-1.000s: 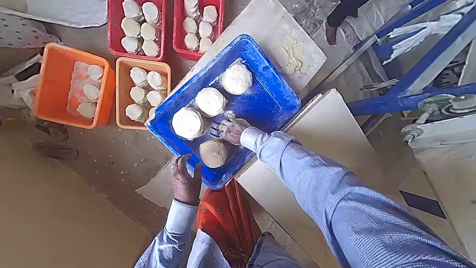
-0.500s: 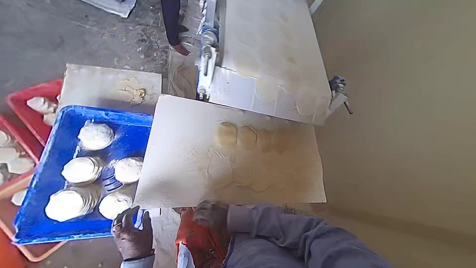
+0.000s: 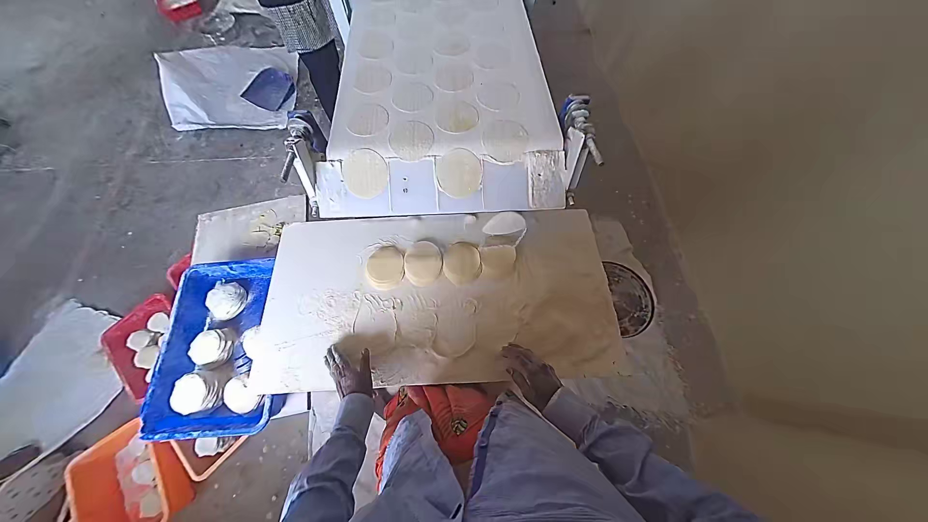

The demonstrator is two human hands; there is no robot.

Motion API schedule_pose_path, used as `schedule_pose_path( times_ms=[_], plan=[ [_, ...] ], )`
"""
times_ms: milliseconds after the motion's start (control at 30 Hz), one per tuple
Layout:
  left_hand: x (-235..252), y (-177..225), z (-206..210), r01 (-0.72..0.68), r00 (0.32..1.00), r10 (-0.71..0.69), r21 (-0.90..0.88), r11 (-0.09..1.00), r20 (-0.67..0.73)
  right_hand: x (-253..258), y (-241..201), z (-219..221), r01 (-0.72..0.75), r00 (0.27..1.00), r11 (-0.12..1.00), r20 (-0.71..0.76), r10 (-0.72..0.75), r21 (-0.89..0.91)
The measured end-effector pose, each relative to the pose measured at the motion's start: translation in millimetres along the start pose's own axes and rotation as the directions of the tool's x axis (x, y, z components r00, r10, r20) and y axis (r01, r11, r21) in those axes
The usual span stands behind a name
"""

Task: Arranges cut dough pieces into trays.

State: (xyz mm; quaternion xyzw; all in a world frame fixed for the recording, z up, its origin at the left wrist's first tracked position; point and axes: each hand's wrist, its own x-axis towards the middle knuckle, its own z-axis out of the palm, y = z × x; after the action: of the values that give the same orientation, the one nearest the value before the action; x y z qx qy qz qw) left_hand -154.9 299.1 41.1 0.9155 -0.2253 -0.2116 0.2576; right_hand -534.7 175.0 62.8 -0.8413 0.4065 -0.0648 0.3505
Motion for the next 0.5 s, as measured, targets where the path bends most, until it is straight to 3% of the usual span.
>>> schedule_pose_path(
  times_ms=[67, 167, 267, 367, 433, 500],
  plan=[
    [11.6, 7.3, 20.2, -0.041, 0.998, 0.043, 0.043, 0.998, -0.041, 7.4, -12.7, 20.7, 0.168, 0.977, 0.986, 0.132, -0.17, 0.023],
    [-11.3, 36.3, 72.3, -0.227, 0.974, 0.225, 0.209, 0.951, 0.032, 17.5, -17.1, 43.3, 0.326, 0.899, 0.938, 0.27, -0.346, 0.117],
    [-59.9, 90.5, 132.1, -0.326, 0.942, 0.303, 0.187, 0.927, 0.144, 11.6, 4.6, 54.2, 0.428, 0.864, 0.895, 0.231, -0.447, 0.128],
    [-103.6, 155.8, 191.8, -0.364, 0.886, 0.373, -0.083, 0.928, 0.276, -4.8, 25.4, 35.2, 0.355, 0.911, 0.933, 0.199, -0.36, 0.062],
    [-124.0, 203.7, 222.7, -0.369, 0.811, 0.451, -0.273, 0.889, 0.373, -5.7, 43.6, 10.8, 0.206, 0.958, 0.978, 0.209, -0.196, -0.027],
    [-137.7, 255.3, 228.1, -0.253, 0.735, 0.453, -0.417, 0.873, 0.504, 4.6, 57.3, -22.8, 0.021, 0.963, 0.994, 0.269, 0.009, -0.111]
  ],
)
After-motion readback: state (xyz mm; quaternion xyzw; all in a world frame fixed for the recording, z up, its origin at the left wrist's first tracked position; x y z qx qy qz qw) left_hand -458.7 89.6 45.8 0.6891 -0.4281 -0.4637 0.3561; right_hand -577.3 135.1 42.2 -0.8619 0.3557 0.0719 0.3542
